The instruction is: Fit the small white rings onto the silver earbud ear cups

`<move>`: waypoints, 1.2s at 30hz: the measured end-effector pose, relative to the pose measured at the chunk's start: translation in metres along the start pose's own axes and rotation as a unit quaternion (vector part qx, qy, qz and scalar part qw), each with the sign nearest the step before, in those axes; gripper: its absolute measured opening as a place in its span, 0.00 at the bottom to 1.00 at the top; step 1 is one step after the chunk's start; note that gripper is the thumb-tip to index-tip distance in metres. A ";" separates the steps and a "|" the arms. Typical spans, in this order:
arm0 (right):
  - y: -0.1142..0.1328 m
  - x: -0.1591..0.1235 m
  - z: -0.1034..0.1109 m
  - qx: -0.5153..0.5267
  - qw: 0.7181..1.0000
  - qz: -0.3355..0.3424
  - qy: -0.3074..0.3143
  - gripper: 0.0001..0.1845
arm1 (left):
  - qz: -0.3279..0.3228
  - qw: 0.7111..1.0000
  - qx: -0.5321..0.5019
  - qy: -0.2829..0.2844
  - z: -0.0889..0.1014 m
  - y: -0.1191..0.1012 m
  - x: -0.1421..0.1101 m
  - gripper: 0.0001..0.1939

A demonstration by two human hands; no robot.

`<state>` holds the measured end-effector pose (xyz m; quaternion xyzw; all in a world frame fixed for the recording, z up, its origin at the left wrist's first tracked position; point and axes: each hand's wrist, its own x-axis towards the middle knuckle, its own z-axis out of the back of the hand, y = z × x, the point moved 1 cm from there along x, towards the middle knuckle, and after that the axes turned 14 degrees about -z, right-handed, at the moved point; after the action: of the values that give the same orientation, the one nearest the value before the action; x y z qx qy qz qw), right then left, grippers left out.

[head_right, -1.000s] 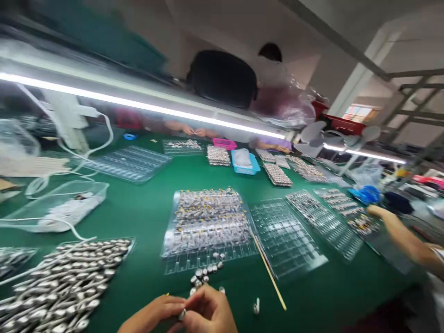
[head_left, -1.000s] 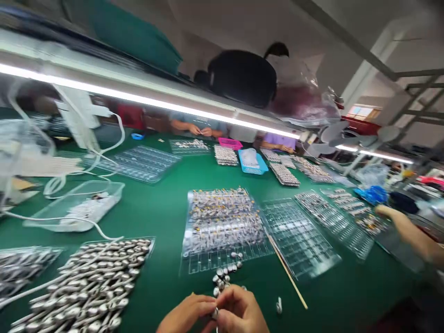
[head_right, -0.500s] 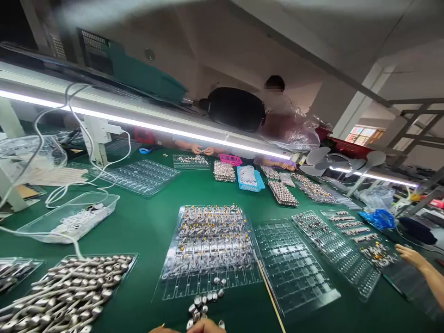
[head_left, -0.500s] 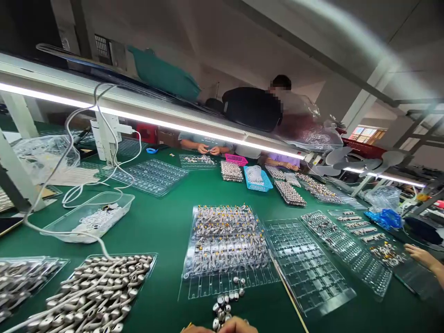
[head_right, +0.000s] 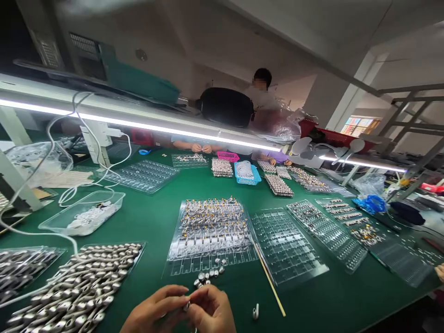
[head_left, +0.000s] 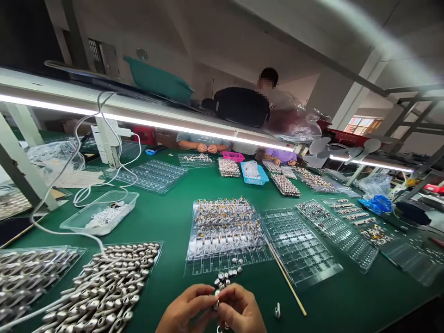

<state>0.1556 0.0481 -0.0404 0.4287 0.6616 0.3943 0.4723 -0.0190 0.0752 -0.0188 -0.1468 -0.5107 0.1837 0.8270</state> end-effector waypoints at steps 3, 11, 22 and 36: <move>0.007 -0.019 -0.007 0.004 0.999 0.037 -0.019 0.21 | -0.015 1.000 0.014 0.019 0.006 -0.015 0.006 0.05; 0.005 -0.070 -0.026 -0.001 0.998 0.024 -0.054 0.12 | 0.009 0.997 -0.071 0.007 0.012 -0.052 -0.009 0.10; -0.017 -0.086 -0.020 -0.069 0.993 0.013 -0.100 0.07 | 0.113 0.976 -0.187 -0.024 -0.003 -0.058 -0.030 0.12; -0.033 -0.081 -0.022 0.028 0.991 -0.010 -0.127 0.10 | 0.065 0.990 -0.121 -0.027 -0.004 -0.058 -0.021 0.10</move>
<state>0.1435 -0.0409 -0.0421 0.4816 0.6116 0.3128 0.5442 -0.0150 0.0140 -0.0126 -0.2735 -0.5407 0.1775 0.7755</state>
